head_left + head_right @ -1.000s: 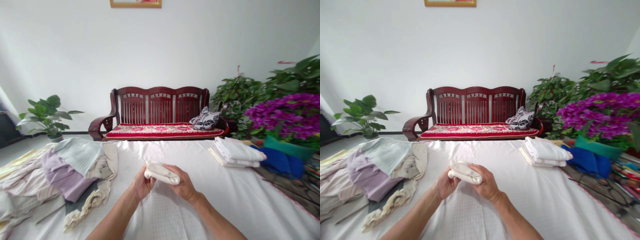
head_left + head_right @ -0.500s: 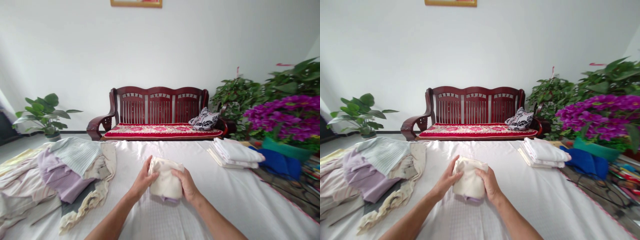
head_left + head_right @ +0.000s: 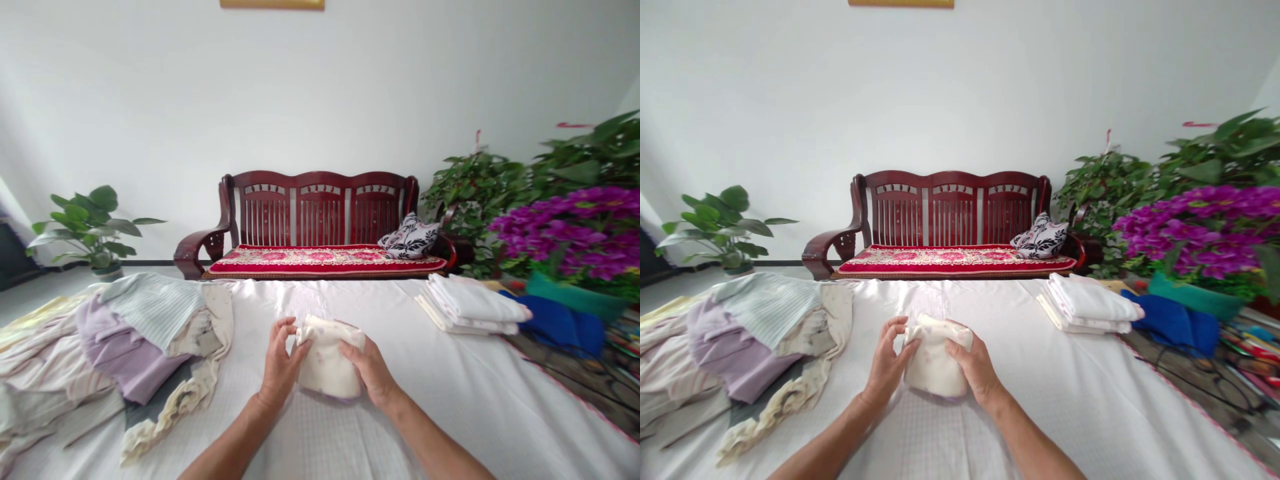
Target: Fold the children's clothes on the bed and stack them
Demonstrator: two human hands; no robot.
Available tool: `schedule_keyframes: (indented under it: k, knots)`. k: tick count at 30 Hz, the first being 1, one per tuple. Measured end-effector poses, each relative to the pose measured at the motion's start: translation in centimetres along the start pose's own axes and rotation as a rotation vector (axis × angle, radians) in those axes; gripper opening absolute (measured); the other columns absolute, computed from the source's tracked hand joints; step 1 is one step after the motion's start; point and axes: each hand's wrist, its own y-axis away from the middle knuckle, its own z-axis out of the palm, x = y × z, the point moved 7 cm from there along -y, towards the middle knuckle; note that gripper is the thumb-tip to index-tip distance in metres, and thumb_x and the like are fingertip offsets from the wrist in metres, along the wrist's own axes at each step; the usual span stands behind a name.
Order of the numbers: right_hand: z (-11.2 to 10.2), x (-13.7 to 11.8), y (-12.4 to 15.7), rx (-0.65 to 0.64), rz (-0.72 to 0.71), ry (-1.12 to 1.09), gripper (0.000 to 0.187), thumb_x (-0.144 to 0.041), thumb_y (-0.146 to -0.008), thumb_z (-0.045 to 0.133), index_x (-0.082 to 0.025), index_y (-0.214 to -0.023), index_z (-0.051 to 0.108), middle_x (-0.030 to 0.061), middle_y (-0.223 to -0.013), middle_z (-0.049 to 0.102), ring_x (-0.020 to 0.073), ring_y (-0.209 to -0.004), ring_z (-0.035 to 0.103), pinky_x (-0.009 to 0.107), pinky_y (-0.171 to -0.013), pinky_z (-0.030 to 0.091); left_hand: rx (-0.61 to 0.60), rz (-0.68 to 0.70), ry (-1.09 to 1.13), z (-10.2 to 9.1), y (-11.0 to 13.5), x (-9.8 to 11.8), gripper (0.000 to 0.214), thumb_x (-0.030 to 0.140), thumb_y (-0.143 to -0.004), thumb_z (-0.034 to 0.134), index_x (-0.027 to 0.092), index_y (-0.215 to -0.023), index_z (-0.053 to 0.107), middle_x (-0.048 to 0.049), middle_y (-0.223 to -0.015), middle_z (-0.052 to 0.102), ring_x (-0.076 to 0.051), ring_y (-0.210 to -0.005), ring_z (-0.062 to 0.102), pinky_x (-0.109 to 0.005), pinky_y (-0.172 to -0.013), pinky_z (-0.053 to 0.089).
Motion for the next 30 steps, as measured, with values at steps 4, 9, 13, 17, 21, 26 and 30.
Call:
schedule_keyframes:
  k: [4, 9, 13, 17, 21, 26, 30]
  knots:
    - [0.1, 0.2, 0.0, -0.108, 0.058, 0.023, 0.055, -0.039, -0.073, 0.078, -0.018, -0.123, 0.068, 0.0073, -0.112, 0.075, 0.0284, -0.099, 0.069, 0.041, -0.089, 0.050, -0.081, -0.034, 0.155, 0.3, -0.4, 0.6, 0.018, 0.037, -0.083, 0.069, 0.021, -0.087, 0.061, -0.0087, -0.125, 0.058, -0.025, -0.122, 0.053, -0.041, -0.107, 0.039]
    - [0.2, 0.2, 0.4, -0.213, 0.101, 0.007, 0.059, -0.031, -0.068, 0.079, -0.019, -0.124, 0.068, 0.0073, -0.111, 0.076, 0.0292, -0.100, 0.069, 0.042, -0.090, 0.049, -0.255, -0.318, 0.557, 2.0, -0.3, 0.1, 0.038, 0.045, -0.078, 0.075, 0.022, -0.103, 0.060, -0.0071, -0.118, 0.064, -0.019, -0.097, 0.063, -0.029, -0.085, 0.049]
    - [0.0, 0.2, 0.3, -0.174, 0.132, -0.045, 0.062, -0.027, -0.064, 0.081, -0.022, -0.124, 0.068, 0.0046, -0.109, 0.076, 0.0266, -0.098, 0.069, 0.039, -0.090, 0.049, -0.324, -0.476, 0.660, 2.6, 0.0, -0.1, 0.066, 0.041, -0.071, 0.082, 0.024, -0.128, 0.055, -0.0026, -0.100, 0.070, -0.018, -0.089, 0.064, -0.025, -0.077, 0.048]
    - [0.8, 0.4, 0.5, -0.164, 0.155, -0.137, 0.061, -0.033, -0.065, 0.083, -0.022, -0.123, 0.068, 0.0056, -0.109, 0.076, 0.0262, -0.098, 0.070, 0.039, -0.091, 0.050, -0.252, -0.569, 0.738, 2.6, 0.1, -0.6, 0.070, 0.041, -0.064, 0.086, 0.021, -0.125, 0.059, -0.0007, -0.093, 0.070, -0.015, -0.079, 0.064, -0.023, -0.071, 0.048]
    - [2.0, 0.7, 1.1, -0.248, 0.211, -0.151, 0.055, -0.036, -0.068, 0.081, -0.016, -0.118, 0.070, 0.0098, -0.107, 0.076, 0.0276, -0.097, 0.071, 0.041, -0.095, 0.050, -0.228, -0.575, 0.723, 2.4, 0.2, -0.8, 0.080, 0.039, -0.069, 0.084, 0.025, -0.139, 0.048, -0.0028, -0.102, 0.071, -0.017, -0.087, 0.067, -0.025, -0.075, 0.051]
    - [-2.1, -2.4, 0.0, 0.006, 0.151, -0.149, 0.052, -0.037, -0.067, 0.081, -0.015, -0.112, 0.072, 0.0101, -0.100, 0.078, 0.0295, -0.099, 0.072, 0.041, -0.090, 0.054, -0.211, -0.491, 0.572, 1.8, 0.1, -1.8, 0.075, 0.042, -0.076, 0.079, 0.027, -0.141, 0.045, -0.0088, -0.127, 0.064, -0.023, -0.110, 0.065, -0.033, -0.091, 0.052]
    - [-10.2, -8.9, -0.8, 0.374, -0.121, -0.083, 0.052, -0.036, -0.064, 0.083, -0.020, -0.112, 0.070, 0.0073, -0.104, 0.077, 0.0301, -0.102, 0.070, 0.043, -0.088, 0.057, -0.195, -0.511, 0.426, 1.6, 0.5, -3.3, 0.065, 0.047, -0.071, 0.080, 0.024, -0.128, 0.057, -0.0067, -0.112, 0.069, -0.020, -0.092, 0.069, -0.033, -0.083, 0.053]
